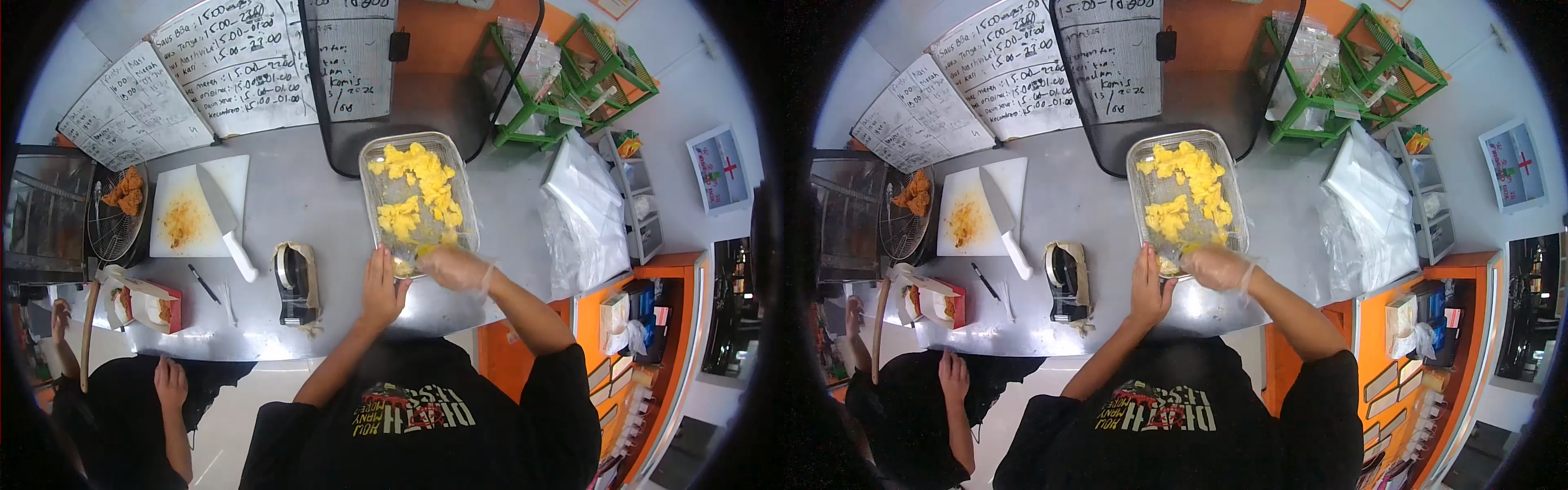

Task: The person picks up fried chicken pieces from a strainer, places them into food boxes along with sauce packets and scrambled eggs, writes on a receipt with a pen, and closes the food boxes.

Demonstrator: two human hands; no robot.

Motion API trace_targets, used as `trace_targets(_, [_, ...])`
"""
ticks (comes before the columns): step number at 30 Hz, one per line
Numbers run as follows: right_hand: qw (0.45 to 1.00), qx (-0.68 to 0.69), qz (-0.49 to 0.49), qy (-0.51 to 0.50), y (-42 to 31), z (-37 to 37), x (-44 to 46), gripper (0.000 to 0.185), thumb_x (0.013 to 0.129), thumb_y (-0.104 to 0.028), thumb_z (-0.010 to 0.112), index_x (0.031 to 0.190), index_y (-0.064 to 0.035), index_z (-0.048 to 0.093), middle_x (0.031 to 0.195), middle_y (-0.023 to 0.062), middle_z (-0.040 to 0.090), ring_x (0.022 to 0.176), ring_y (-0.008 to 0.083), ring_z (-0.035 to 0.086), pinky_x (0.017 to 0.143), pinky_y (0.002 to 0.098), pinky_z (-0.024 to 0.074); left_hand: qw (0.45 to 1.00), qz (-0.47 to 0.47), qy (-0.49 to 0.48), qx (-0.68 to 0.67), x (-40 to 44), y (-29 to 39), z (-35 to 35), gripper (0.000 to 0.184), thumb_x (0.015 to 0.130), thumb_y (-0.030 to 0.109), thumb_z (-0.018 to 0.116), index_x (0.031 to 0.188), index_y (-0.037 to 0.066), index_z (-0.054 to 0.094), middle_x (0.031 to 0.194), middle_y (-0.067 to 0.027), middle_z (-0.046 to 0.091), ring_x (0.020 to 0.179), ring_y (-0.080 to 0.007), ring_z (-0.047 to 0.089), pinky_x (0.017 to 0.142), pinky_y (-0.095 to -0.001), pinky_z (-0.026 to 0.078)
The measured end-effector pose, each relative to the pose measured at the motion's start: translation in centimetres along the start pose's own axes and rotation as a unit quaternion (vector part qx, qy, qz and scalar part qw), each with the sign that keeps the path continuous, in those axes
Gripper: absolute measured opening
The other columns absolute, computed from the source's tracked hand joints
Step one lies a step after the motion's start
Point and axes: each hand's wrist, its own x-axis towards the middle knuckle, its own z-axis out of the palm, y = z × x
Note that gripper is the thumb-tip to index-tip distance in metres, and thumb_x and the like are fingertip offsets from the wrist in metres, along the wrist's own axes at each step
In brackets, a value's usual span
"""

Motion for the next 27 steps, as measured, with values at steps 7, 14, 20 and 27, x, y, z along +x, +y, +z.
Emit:
trace_targets(7, [0.726,0.666,0.167,0.043,-0.5,1.8,0.1,0.031,0.108,-0.027,0.049,0.089,-0.0054,0.060,0.072,-0.0010,0.053,0.062,0.0102,0.049,0.058,0.0261,0.0416,1.000,0.010,0.011,-0.002,-0.2,-0.2,0.2,0.073,0.096,0.023,0.063,0.148,-0.016,0.029,0.152,-0.0399,0.030,0.136,-0.0555,0.037,0.113,-0.0594,0.032])
trace_targets(14, [0.917,0.384,0.045,0.096,-0.2,3.2,-0.5,0.029,0.107,-0.020,0.047,0.085,-0.0043,0.058,0.069,-0.0005,0.053,0.060,0.0104,0.048,0.057,0.0280,0.0426,0.999,0.006,-0.004,0.050,0.2,0.6,-0.5,0.072,0.096,0.026,0.063,0.148,-0.013,0.033,0.154,-0.0345,0.034,0.138,-0.0477,0.041,0.114,-0.0574,0.030])
trace_targets(20, [0.833,0.528,0.121,0.112,-1.1,3.7,-1.7,0.029,0.108,-0.022,0.048,0.089,-0.0035,0.061,0.069,-0.0018,0.052,0.059,0.0098,0.045,0.055,0.0280,0.0416,0.996,0.015,0.006,0.092,0.8,1.0,-1.2,0.070,0.094,0.032,0.065,0.146,-0.008,0.042,0.153,-0.0252,0.042,0.136,-0.0403,0.046,0.109,-0.0551,0.034])
trace_targets(27, [0.868,0.442,0.029,0.224,-0.3,6.0,-2.1,0.024,0.107,-0.022,0.052,0.091,-0.0071,0.061,0.070,-0.0047,0.053,0.058,0.0030,0.046,0.050,0.0191,0.0351,0.992,-0.019,-0.020,0.123,1.5,2.6,-1.9,0.072,0.092,0.036,0.065,0.148,-0.003,0.043,0.154,-0.0195,0.043,0.135,-0.0358,0.047,0.107,-0.0541,0.036])
